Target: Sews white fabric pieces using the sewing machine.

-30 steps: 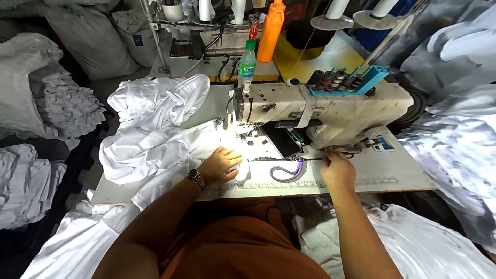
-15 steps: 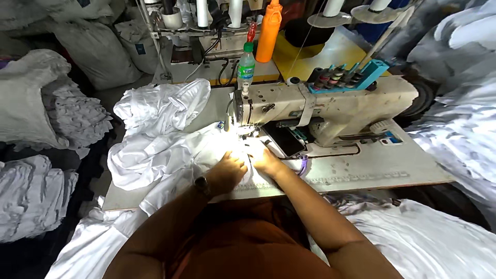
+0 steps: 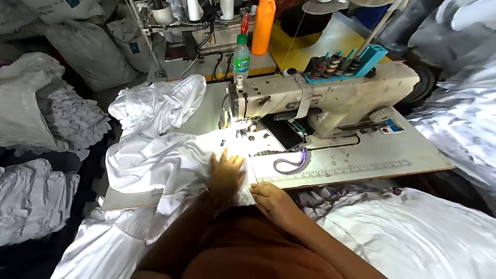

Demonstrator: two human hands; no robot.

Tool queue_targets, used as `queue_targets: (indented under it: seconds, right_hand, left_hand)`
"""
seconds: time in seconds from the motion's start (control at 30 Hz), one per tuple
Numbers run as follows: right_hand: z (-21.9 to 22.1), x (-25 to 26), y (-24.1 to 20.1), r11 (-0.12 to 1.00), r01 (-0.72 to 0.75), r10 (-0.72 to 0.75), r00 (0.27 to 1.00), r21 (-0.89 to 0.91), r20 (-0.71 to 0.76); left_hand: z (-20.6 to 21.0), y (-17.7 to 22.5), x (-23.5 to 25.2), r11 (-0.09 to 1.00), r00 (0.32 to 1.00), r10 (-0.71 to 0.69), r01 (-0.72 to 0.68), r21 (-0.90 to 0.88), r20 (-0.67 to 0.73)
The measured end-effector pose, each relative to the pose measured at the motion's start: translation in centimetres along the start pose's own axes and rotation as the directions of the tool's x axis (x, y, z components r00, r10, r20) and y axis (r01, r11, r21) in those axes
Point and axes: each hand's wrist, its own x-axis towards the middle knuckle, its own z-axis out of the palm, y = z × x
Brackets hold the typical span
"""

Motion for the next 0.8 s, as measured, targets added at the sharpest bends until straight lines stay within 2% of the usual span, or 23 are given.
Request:
queue_targets:
  seconds: [0.07, 0.17, 0.27, 0.43, 0.57, 0.8]
  right_hand:
    - [-0.3, -0.3, -0.1, 1.000, -0.006, 0.006, 1.000, -0.016, 0.012]
    - [-0.5, -0.7, 0.0, 0.999, -0.016, 0.017, 1.000, -0.029, 0.015]
    - [-0.4, -0.4, 0.1, 1.000, -0.021, 0.021, 1.000, -0.023, 0.002]
    - [-0.1, 2.1, 1.2, 0.998, -0.027, 0.025, 0.999, -0.050, -0.026]
    - [-0.1, 4.3, 2.6, 0.998, -0.034, 0.034, 0.999, -0.062, -0.005]
    - [0.4, 7.8, 5.2, 0.993, -0.098, 0.101, 0.994, -0.065, 0.038]
  left_hand:
    - [2.3, -0.8, -0.4, 0.988, 0.987, -0.084, 0.101, 0.116, -0.140]
    - [2.3, -0.4, -1.9, 0.984, 0.981, -0.132, 0.147, 0.098, -0.142]
    - [2.2, -1.0, -1.9, 0.992, 0.980, -0.107, 0.117, 0.054, -0.166]
    - [1.8, -3.8, 0.8, 0.999, 0.986, -0.054, 0.053, -0.006, -0.157]
    - [1.2, -5.7, 3.0, 0.999, 0.992, -0.048, 0.045, -0.026, -0.115]
    - [0.3, -8.7, 7.2, 1.000, 0.991, 0.002, -0.005, -0.021, -0.133]
